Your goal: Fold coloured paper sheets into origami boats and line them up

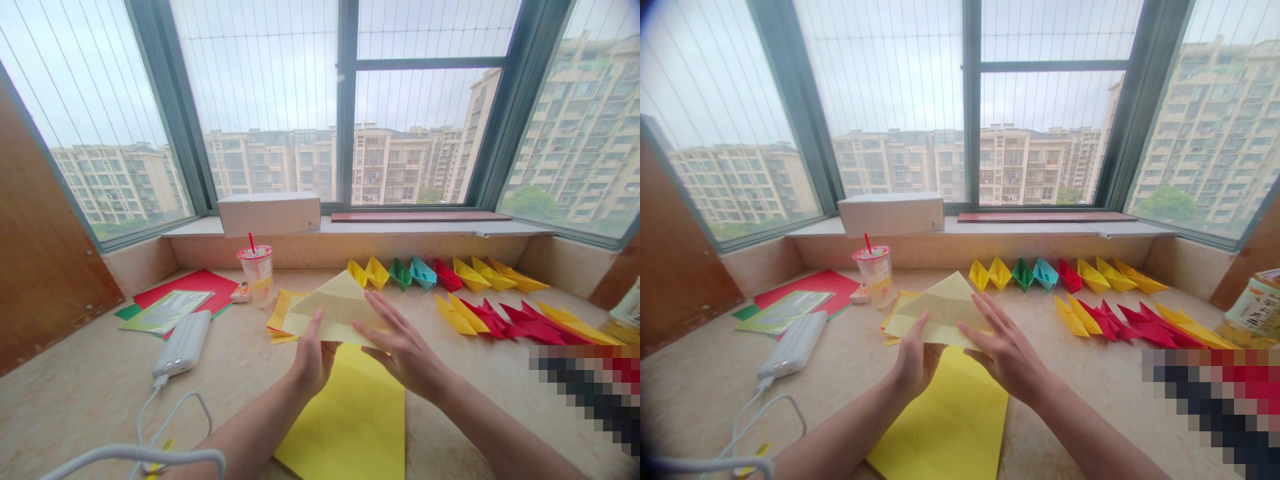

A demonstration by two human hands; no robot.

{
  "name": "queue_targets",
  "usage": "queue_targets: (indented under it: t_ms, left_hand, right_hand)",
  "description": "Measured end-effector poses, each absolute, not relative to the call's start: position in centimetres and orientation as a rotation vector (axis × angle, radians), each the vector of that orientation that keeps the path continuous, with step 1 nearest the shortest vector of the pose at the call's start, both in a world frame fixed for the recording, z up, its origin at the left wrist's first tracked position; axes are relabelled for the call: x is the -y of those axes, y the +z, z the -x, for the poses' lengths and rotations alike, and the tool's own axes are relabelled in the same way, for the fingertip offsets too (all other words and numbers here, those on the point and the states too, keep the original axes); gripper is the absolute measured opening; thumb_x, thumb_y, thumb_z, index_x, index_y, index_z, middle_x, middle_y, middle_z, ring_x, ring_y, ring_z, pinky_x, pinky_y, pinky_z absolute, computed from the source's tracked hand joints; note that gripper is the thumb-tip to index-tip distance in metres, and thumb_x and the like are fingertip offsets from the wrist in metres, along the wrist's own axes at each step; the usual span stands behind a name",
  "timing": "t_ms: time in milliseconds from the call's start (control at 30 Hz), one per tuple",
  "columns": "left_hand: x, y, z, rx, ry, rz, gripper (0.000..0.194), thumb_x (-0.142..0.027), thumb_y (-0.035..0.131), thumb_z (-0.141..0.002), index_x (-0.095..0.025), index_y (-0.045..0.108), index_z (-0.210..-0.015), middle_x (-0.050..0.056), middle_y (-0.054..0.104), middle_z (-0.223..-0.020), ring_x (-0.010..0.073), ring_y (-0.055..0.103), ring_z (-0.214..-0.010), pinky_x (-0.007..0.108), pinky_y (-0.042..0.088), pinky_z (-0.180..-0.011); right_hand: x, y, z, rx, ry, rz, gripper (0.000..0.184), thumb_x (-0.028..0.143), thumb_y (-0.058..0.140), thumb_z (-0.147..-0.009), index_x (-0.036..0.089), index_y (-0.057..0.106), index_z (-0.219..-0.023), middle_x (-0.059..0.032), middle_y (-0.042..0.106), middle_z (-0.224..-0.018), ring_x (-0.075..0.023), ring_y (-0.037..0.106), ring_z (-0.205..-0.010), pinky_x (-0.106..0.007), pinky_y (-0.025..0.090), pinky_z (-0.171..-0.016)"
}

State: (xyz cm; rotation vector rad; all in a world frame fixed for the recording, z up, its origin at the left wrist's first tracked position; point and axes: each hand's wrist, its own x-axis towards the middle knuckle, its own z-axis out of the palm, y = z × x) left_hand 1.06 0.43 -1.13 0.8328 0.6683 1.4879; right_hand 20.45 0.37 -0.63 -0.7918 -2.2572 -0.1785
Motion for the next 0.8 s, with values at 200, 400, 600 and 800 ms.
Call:
queue_targets:
  t_ms: [200, 400, 600, 800]
  left_hand:
    - [-0.5, -0.7, -0.3, -0.561, 1.418, -0.798, 0.048, -0.044, 0.048, -0.091, -0.018, 0.054, -0.13, 0.009, 0.066, -0.126, 0.028, 0.059, -0.121, 0.047, 0.049, -0.102]
    - [0.4, -1.1, -0.4, -0.262, 1.233, -1.017, 0.066, -0.053, 0.072, -0.077, -0.022, 0.054, -0.132, 0.012, 0.063, -0.132, 0.0338, 0.048, -0.133, 0.059, 0.035, -0.11]
    - [0.2, -1.4, -0.8, -0.371, 1.366, -0.997, 0.061, -0.039, 0.078, -0.077, -0.026, 0.054, -0.132, 0.009, 0.069, -0.122, 0.0307, 0.057, -0.124, 0.06, 0.039, -0.108]
    - [-0.4, -1.2, -1.0, -0.582, 1.475, -0.815, 0.06, -0.039, 0.081, -0.073, -0.023, 0.058, -0.126, 0.008, 0.071, -0.116, 0.0284, 0.068, -0.105, 0.056, 0.051, -0.098]
  right_hand:
    - [-0.6, -1.1, -20.4, 2.028, 0.049, 0.798, 0.02, 0.03, 0.058, -0.093, 0.027, 0.075, -0.104, -0.0073, 0.04, -0.152, -0.0305, 0.048, -0.132, -0.05, 0.048, -0.103]
    - [-1.2, -1.0, -20.5, 1.78, 0.27, 0.904, 0.021, 0.034, 0.061, -0.091, 0.021, 0.075, -0.081, -0.0103, 0.062, -0.123, -0.0236, 0.065, -0.099, -0.041, 0.055, -0.089]
    - [-1.4, -1.0, -20.4, 1.693, 0.331, 0.882, 0.011, 0.032, 0.07, -0.085, 0.022, 0.074, -0.081, -0.0081, 0.065, -0.106, -0.0235, 0.064, -0.1, -0.036, 0.054, -0.086]
    - [-1.6, -1.1, -20.3, 1.596, 0.364, 0.802, 0.013, 0.032, 0.073, -0.083, 0.025, 0.069, -0.093, -0.0074, 0.062, -0.11, -0.0231, 0.062, -0.102, -0.037, 0.054, -0.085]
